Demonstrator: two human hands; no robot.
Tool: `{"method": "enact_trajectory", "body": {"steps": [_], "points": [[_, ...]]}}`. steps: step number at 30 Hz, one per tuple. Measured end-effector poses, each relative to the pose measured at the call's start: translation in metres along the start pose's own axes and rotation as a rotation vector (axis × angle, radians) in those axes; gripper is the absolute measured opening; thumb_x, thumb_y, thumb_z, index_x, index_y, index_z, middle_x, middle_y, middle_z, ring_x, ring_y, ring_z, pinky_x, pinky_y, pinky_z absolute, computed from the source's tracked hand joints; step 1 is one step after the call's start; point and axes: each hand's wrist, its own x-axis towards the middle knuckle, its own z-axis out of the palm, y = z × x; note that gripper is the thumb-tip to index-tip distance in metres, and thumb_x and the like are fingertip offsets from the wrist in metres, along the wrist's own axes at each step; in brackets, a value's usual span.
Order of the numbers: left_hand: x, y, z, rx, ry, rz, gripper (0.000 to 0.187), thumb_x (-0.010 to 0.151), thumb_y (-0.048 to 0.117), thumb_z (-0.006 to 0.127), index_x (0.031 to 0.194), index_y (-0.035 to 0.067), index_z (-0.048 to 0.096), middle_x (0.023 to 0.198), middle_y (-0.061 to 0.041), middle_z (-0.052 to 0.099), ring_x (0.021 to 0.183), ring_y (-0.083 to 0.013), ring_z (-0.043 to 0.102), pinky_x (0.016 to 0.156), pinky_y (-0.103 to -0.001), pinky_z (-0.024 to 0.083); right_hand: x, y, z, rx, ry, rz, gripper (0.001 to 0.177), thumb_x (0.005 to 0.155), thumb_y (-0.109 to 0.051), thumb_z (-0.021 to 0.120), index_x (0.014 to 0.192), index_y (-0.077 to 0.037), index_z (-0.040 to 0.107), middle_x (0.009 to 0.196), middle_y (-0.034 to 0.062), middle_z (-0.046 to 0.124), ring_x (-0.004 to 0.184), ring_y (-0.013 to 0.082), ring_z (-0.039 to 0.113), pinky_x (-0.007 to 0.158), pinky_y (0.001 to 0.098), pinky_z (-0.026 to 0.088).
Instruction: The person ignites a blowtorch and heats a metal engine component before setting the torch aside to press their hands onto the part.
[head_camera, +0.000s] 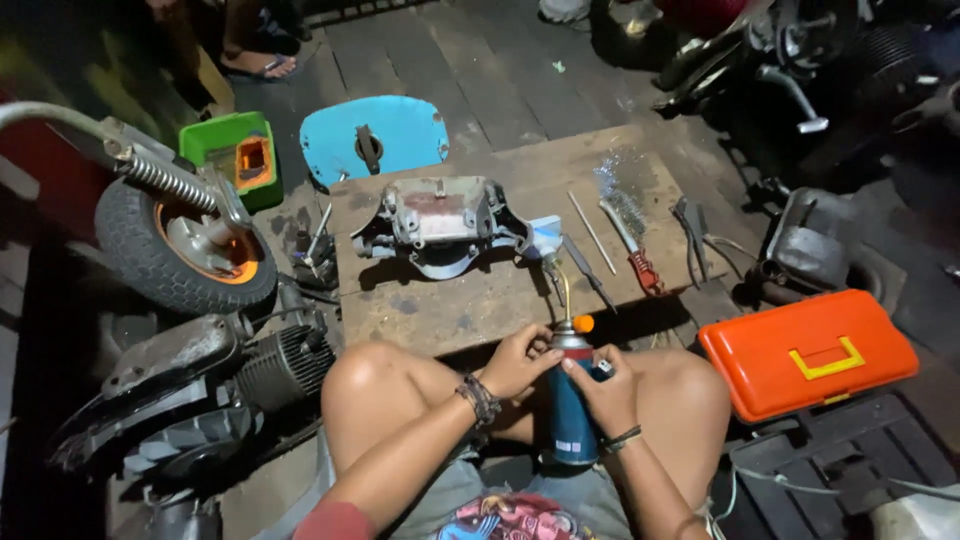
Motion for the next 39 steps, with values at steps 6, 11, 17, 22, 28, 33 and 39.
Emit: {"method": "enact_trajectory", "body": {"steps": [6,11,17,22,28,33,39], "points": [[-0.007,0.018,-0.006,0.092,0.018,0.032,0.033,0.090,0.025,0.069,0.113,0.001,0.065,0.087,-0.005,0.065,0.072,-0.0146,0.059,0.068,-0.026,0.053,-0.005,-0.008,0.000,0.005,-0.001,-0.206,0.034,0.073,-0.020,0.088,0.078,-0.002,0.059,0.071,0.0045,0.063,0.062,0.0134,0.055,0.060,0.0261,0.051],[-0.007,0.020,-0.006,0.104,0.027,0.063,0.033,0.090,0.024,0.069,0.113,0.001,0.066,0.083,-0.006,0.065,0.066,-0.0152,0.058,0.063,-0.027,0.052,-0.004,-0.002,0.001,0.014,-0.004,-0.207,0.040,0.074,-0.021,0.087,0.075,-0.006,0.050,0.071,0.0047,0.061,0.064,0.0141,0.054,0.062,0.0276,0.051],[-0.012,0.024,-0.010,0.073,-0.010,0.085,0.034,0.090,0.019,0.069,0.118,0.001,0.064,0.088,-0.006,0.065,0.068,-0.0141,0.057,0.063,-0.027,0.052,-0.008,-0.013,-0.002,0.010,-0.002,-0.224,0.033,0.075,-0.019,0.087,0.079,-0.001,0.059,0.072,0.0064,0.063,0.062,0.0142,0.056,0.060,0.0263,0.051],[-0.011,0.021,-0.013,0.054,-0.043,0.136,0.040,0.086,0.018,0.074,0.119,-0.001,0.063,0.087,-0.006,0.063,0.066,-0.0128,0.054,0.062,-0.026,0.050,-0.007,-0.009,-0.002,0.029,-0.002,-0.216,0.032,0.076,-0.019,0.086,0.080,-0.002,0.058,0.073,0.0055,0.063,0.064,0.0138,0.055,0.063,0.0259,0.050],[-0.010,0.009,-0.011,0.067,-0.065,0.118,0.052,0.086,0.030,0.076,0.125,-0.001,0.060,0.097,-0.018,0.065,0.081,-0.0264,0.063,0.073,-0.036,0.056,-0.004,-0.008,-0.001,0.028,0.005,-0.146,0.041,0.074,-0.025,0.090,0.077,-0.008,0.052,0.069,0.0033,0.057,0.067,0.0129,0.051,0.064,0.0259,0.046],[-0.009,-0.002,-0.009,0.045,-0.078,0.086,0.058,0.089,0.035,0.078,0.131,0.000,0.059,0.105,-0.027,0.067,0.091,-0.0323,0.070,0.081,-0.042,0.059,-0.002,-0.007,0.000,0.010,0.014,-0.075,0.048,0.070,-0.033,0.095,0.076,-0.011,0.052,0.062,0.0048,0.054,0.067,0.0137,0.049,0.062,0.0274,0.042],[-0.009,0.003,-0.006,0.074,-0.074,0.083,0.058,0.089,0.033,0.078,0.131,-0.001,0.058,0.105,-0.028,0.066,0.096,-0.0369,0.068,0.083,-0.044,0.060,0.000,-0.014,-0.003,0.004,0.020,-0.077,0.047,0.070,-0.034,0.094,0.075,-0.014,0.052,0.060,0.0025,0.052,0.065,0.0124,0.048,0.060,0.0261,0.041]]}}
